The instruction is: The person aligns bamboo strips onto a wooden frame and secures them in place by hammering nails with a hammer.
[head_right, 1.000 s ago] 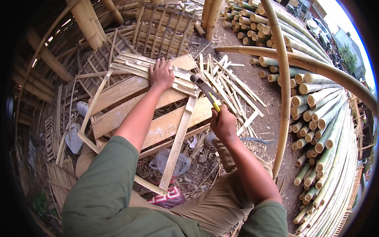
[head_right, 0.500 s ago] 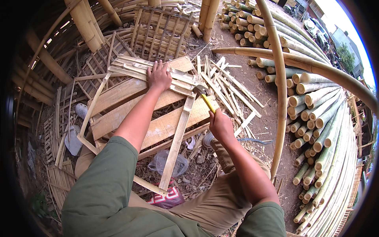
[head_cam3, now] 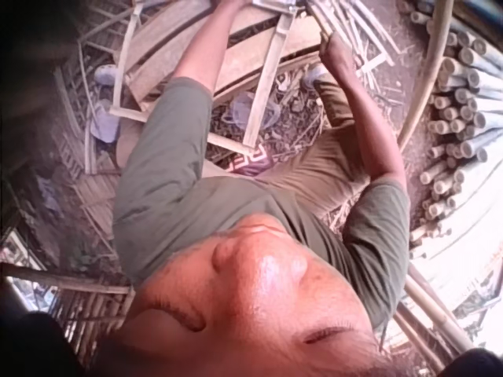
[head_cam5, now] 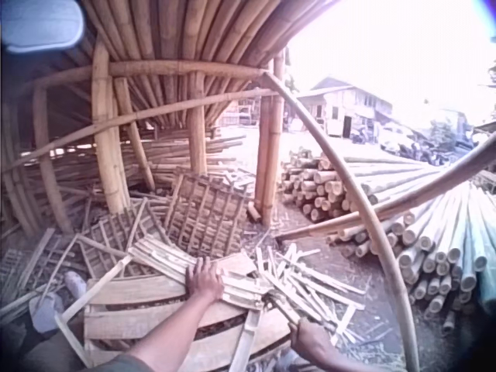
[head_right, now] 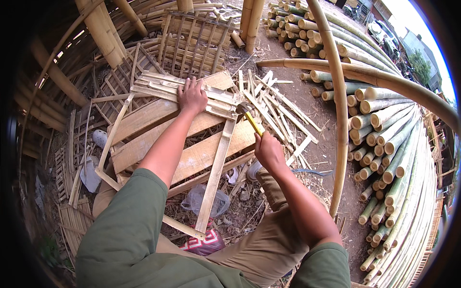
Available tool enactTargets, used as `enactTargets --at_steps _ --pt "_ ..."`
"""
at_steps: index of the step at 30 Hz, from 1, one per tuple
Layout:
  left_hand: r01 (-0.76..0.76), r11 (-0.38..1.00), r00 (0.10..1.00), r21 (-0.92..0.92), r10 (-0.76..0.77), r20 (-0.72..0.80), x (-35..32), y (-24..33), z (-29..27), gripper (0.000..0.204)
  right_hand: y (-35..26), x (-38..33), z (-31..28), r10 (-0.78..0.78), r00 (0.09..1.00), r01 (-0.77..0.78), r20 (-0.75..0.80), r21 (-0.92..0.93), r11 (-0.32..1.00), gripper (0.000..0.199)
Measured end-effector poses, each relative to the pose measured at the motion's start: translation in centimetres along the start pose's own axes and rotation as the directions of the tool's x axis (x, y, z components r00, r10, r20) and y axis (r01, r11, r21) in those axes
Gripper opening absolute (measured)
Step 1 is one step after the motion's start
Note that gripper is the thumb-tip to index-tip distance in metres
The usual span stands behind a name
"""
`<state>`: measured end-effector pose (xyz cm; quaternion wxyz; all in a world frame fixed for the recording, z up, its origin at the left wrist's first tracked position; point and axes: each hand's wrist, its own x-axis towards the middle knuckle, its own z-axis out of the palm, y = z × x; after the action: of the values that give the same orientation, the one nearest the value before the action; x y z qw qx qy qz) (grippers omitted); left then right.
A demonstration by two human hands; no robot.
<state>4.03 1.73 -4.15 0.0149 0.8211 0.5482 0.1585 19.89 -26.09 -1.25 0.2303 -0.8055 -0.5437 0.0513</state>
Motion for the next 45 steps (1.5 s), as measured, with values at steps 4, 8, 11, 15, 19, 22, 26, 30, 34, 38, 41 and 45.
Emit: enactTargets --at_steps 4,8,11,15,19,22,26,30,34,38,41,45 --pt "-0.004 1.0 1.0 0.016 0.004 -0.002 -0.1 0.2 -0.5 0.054 -0.2 -0.1 -0.8 -0.007 0.998 0.012 -0.07 0.073 0.997 0.032" --pt "-0.016 1.0 1.0 -0.002 0.016 -0.006 0.0 0.7 -0.5 0.053 0.9 0.0 0.1 -0.091 0.996 0.091 0.01 -0.068 0.994 0.032" --pt "-0.005 1.0 1.0 -0.004 0.005 -0.014 -0.2 -0.3 -0.3 0.052 -1.0 0.0 -0.8 -0.179 0.958 0.205 -0.225 0.099 0.974 0.026" --pt "-0.01 1.0 1.0 -0.013 0.01 -0.012 0.0 0.2 -0.4 0.052 -0.9 -0.5 -1.2 -0.149 0.874 0.279 -0.462 0.227 0.933 0.016" --pt "-0.018 1.0 0.999 -0.02 0.017 -0.029 -0.2 0.4 -0.2 0.053 -0.9 -0.8 -0.4 -0.073 0.992 0.078 0.106 -0.036 0.996 0.036" --pt "-0.001 1.0 1.0 -0.014 0.001 -0.012 -0.1 0.0 -0.1 0.053 -3.3 -0.4 -1.7 0.056 0.99 -0.063 0.128 0.048 0.997 0.038" --pt "0.001 1.0 1.0 -0.016 -0.001 -0.017 -0.2 0.3 -0.3 0.053 -3.4 -0.9 -1.6 0.081 0.997 -0.08 -0.002 0.147 0.986 0.04" --pt "0.006 1.0 1.0 0.009 -0.006 -0.002 -0.2 0.6 -0.5 0.053 -2.0 -0.5 -1.0 -0.025 0.999 0.026 0.043 -0.022 0.999 0.037" --pt "0.016 1.0 1.0 0.021 -0.016 -0.017 -0.2 0.0 -0.4 0.053 -3.2 0.3 -2.6 -0.114 0.933 0.2 -0.341 0.229 0.952 0.026" --pt "-0.012 1.0 0.999 0.006 0.012 -0.042 -0.1 0.7 -0.4 0.053 -1.1 0.4 -1.2 -0.018 1.0 0.018 -0.018 0.012 1.0 0.035" --pt "-0.022 1.0 0.999 -0.007 0.021 -0.048 -0.2 0.8 -0.3 0.053 -0.9 0.7 -0.7 -0.01 0.997 0.015 0.073 -0.062 0.998 0.041" --pt "0.001 1.0 0.999 0.0 -0.001 -0.034 -0.4 0.3 -0.4 0.052 -2.2 1.2 -2.1 -0.026 0.998 0.03 0.05 -0.067 0.997 0.043"
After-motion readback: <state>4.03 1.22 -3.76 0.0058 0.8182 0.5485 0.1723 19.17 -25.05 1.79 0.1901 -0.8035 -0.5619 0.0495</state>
